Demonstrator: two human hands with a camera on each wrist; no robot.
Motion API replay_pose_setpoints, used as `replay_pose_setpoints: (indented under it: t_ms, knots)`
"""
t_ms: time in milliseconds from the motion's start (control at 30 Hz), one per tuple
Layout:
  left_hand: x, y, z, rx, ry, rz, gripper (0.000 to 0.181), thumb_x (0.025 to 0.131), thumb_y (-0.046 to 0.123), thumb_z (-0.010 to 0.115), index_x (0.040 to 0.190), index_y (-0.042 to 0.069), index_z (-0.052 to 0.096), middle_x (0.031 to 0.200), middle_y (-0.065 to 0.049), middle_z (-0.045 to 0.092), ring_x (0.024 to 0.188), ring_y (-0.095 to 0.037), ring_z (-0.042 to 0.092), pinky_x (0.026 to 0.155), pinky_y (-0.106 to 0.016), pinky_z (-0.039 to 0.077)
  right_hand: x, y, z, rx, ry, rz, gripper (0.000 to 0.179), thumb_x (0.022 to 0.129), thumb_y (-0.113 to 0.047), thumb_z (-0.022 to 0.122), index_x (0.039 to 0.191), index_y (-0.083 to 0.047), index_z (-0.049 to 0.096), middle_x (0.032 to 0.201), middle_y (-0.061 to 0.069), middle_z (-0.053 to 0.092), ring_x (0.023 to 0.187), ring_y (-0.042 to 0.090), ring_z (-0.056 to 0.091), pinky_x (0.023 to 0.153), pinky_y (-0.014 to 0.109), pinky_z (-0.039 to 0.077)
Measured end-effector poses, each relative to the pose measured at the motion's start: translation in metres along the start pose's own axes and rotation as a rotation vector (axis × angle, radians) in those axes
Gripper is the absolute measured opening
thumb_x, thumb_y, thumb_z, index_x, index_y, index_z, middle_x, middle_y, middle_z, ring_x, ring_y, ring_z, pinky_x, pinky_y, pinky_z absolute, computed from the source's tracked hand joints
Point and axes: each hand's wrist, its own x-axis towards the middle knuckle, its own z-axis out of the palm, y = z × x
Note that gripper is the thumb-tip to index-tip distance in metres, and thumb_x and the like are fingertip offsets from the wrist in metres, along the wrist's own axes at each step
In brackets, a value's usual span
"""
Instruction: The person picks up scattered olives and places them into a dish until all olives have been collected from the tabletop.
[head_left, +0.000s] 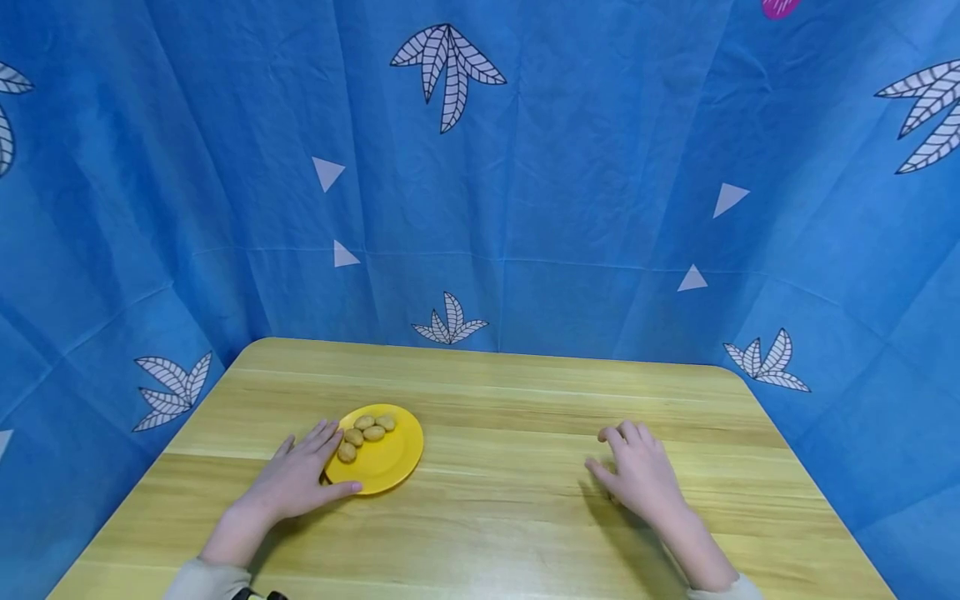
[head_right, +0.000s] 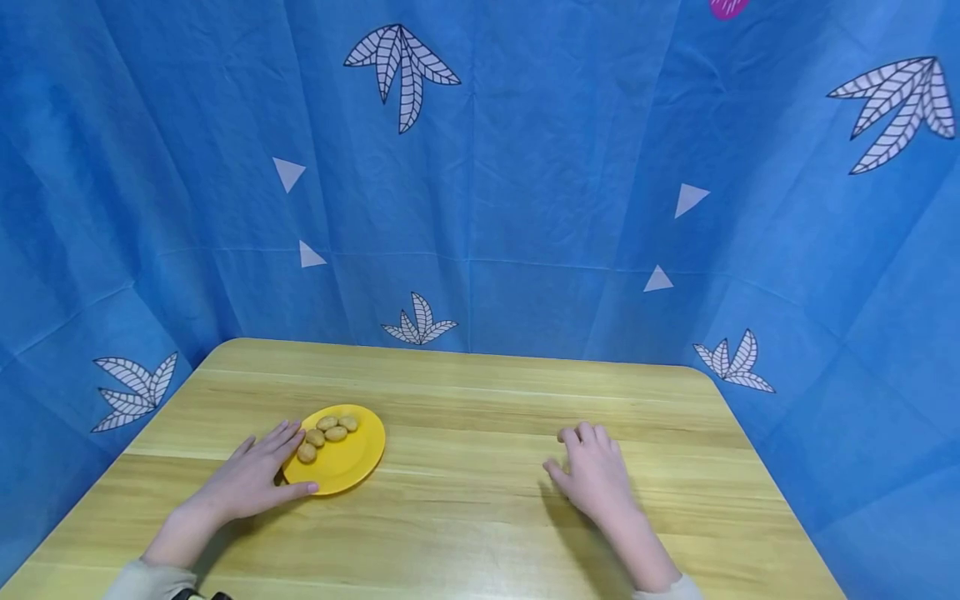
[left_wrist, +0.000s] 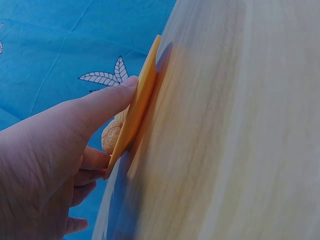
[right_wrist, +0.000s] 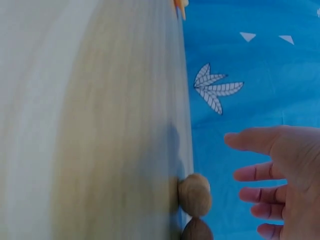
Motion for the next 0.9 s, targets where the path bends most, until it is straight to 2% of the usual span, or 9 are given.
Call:
replay_pose_setpoints:
  t_ms: [533, 900]
  knots:
    - [0.001, -0.002, 0.001, 0.003, -0.006, -0.007, 0.099, 0.081, 0.074, 0.056, 0.145, -0.001, 0.042, 0.156, -0.019, 0.034, 0.146, -0.040, 0.029, 0.113, -0.069, 0.021, -0.011, 0.018, -0.002, -0.034, -0.156, 0.028, 0.043, 0.076, -0.039, 0.080, 0.105, -0.010, 0.067, 0.100, 0.004, 0.057, 0.094, 0.024, 0.049, 0.073, 0.039, 0.043]
    - [0.001, 0.000, 0.000, -0.001, -0.003, -0.006, 0.099, 0.081, 0.074, 0.056, 0.145, -0.001, 0.043, 0.156, -0.019, 0.035, 0.145, -0.040, 0.029, 0.113, -0.069, 0.021, -0.011, 0.021, -0.001, -0.036, -0.182, 0.035, 0.038, 0.076, -0.040, 0.080, 0.099, -0.011, 0.068, 0.098, 0.002, 0.056, 0.092, 0.023, 0.048, 0.071, 0.036, 0.039]
